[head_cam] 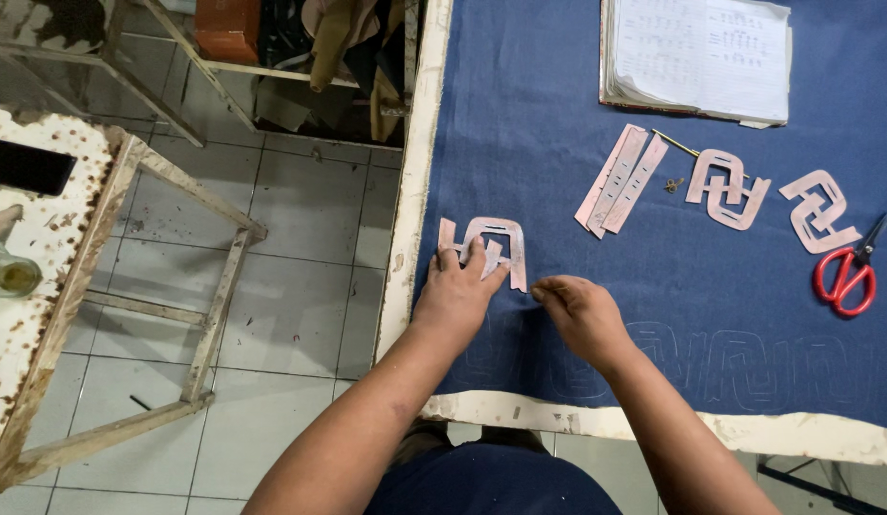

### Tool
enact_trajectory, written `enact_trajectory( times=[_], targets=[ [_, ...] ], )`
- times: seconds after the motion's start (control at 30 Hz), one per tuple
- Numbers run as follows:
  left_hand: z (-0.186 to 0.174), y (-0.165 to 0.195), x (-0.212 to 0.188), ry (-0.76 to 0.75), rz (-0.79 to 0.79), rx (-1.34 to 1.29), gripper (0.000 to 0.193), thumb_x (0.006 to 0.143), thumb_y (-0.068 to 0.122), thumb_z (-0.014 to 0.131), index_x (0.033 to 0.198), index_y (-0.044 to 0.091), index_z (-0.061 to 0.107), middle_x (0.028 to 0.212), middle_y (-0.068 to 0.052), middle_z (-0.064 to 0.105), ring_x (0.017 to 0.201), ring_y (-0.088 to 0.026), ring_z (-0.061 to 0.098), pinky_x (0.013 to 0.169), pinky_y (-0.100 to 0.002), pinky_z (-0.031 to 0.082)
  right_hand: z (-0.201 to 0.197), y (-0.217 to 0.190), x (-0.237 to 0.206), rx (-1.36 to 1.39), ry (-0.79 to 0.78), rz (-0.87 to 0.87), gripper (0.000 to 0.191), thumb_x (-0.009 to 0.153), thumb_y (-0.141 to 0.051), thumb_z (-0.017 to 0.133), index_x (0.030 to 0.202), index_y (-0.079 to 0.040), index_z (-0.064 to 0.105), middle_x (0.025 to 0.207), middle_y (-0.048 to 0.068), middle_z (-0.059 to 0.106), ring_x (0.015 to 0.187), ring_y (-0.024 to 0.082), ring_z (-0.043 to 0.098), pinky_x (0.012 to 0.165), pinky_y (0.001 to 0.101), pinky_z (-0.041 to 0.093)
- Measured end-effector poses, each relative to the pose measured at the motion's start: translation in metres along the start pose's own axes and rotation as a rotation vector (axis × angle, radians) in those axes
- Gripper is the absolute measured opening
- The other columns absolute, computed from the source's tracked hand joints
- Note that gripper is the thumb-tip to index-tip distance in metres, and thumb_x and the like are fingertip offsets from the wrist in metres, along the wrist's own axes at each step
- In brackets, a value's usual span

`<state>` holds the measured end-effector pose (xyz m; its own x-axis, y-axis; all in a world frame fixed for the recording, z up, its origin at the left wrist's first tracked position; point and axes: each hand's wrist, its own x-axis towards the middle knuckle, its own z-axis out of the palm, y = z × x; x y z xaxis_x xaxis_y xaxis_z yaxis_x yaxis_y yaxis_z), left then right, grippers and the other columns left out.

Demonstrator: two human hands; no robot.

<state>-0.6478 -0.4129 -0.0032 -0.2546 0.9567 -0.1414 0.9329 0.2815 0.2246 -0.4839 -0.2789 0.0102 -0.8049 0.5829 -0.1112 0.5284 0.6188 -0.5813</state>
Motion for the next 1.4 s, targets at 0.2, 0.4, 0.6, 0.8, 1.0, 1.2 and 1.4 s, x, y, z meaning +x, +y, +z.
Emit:
enact_trajectory(
  times=[0.2,0.4,0.6,0.8,1.0,1.2,1.4],
  targets=[
    [-0.006,-0.002,-0.003,0.024,0.012,-0.009,0.059,0.089,0.012,0.062,0.147,0.019,0.051,0.157,-0.02,0.037,0.129,-0.051,0.047,0.108,-0.052,0.044,0.009,-0.004,0.005,-0.007,0.04,-0.096,0.019,0.093,-0.02,0.07,0.104,-0.006,0.077,0.1,0.012,0.078,0.092,0.029,0.074,0.08,0.0375,0.058],
    [-0.001,-0.004,-0.004,0.065,0.018,0.013,0.059,0.087,0.013,0.063,0.145,0.02,0.053,0.156,-0.019,0.039,0.132,-0.051,0.046,0.108,-0.05,0.044,0.012,-0.006,0.006,-0.017,0.075,-0.094,0.018,0.092,-0.018,0.07,0.103,-0.006,0.075,0.098,0.012,0.076,0.089,0.029,0.074,0.079,0.0375,0.058],
    [0.012,-0.007,0.0,0.142,0.027,0.003,0.054,0.089,0.014,0.061,0.143,0.02,0.056,0.156,-0.018,0.041,0.131,-0.05,0.046,0.108,-0.052,0.044,0.008,-0.001,0.008,0.037,0.034,-0.096,0.018,0.093,-0.018,0.069,0.105,-0.006,0.075,0.1,0.012,0.077,0.093,0.028,0.074,0.081,0.0366,0.058],
    [0.013,-0.008,-0.001,0.094,0.02,-0.046,0.056,0.09,0.012,0.059,0.145,0.019,0.055,0.158,-0.018,0.04,0.131,-0.048,0.046,0.11,-0.051,0.043,0.014,-0.004,0.007,0.015,0.036,-0.077,0.019,0.093,-0.019,0.069,0.105,-0.006,0.075,0.101,0.012,0.077,0.095,0.028,0.073,0.082,0.0364,0.058],
    [0.006,-0.009,-0.003,0.118,0.028,-0.016,0.055,0.088,0.01,0.059,0.142,0.02,0.058,0.155,-0.016,0.043,0.135,-0.05,0.043,0.11,-0.049,0.043,0.01,-0.012,0.011,0.041,0.011,-0.06,0.019,0.094,-0.019,0.068,0.107,-0.007,0.075,0.101,0.011,0.077,0.093,0.027,0.074,0.082,0.036,0.058],
    [0.01,-0.009,-0.002,0.126,0.009,-0.029,0.053,0.089,0.011,0.059,0.14,0.023,0.059,0.155,-0.015,0.043,0.134,-0.05,0.044,0.109,-0.049,0.044,0.01,-0.023,0.031,-0.028,0.108,-0.096,0.018,0.095,-0.017,0.068,0.105,-0.006,0.077,0.1,0.013,0.077,0.091,0.029,0.073,0.08,0.0371,0.057],
    [0.018,-0.014,-0.004,0.2,0.005,-0.04,0.055,0.089,0.008,0.059,0.143,0.003,0.056,0.157,-0.012,0.044,0.131,-0.042,0.047,0.106,-0.042,0.049,0.003,-0.02,0.041,0.162,0.065,0.004,0.022,0.096,-0.019,0.066,0.108,-0.003,0.075,0.098,0.011,0.078,0.088,0.022,0.076,0.079,0.0329,0.058]
  ],
)
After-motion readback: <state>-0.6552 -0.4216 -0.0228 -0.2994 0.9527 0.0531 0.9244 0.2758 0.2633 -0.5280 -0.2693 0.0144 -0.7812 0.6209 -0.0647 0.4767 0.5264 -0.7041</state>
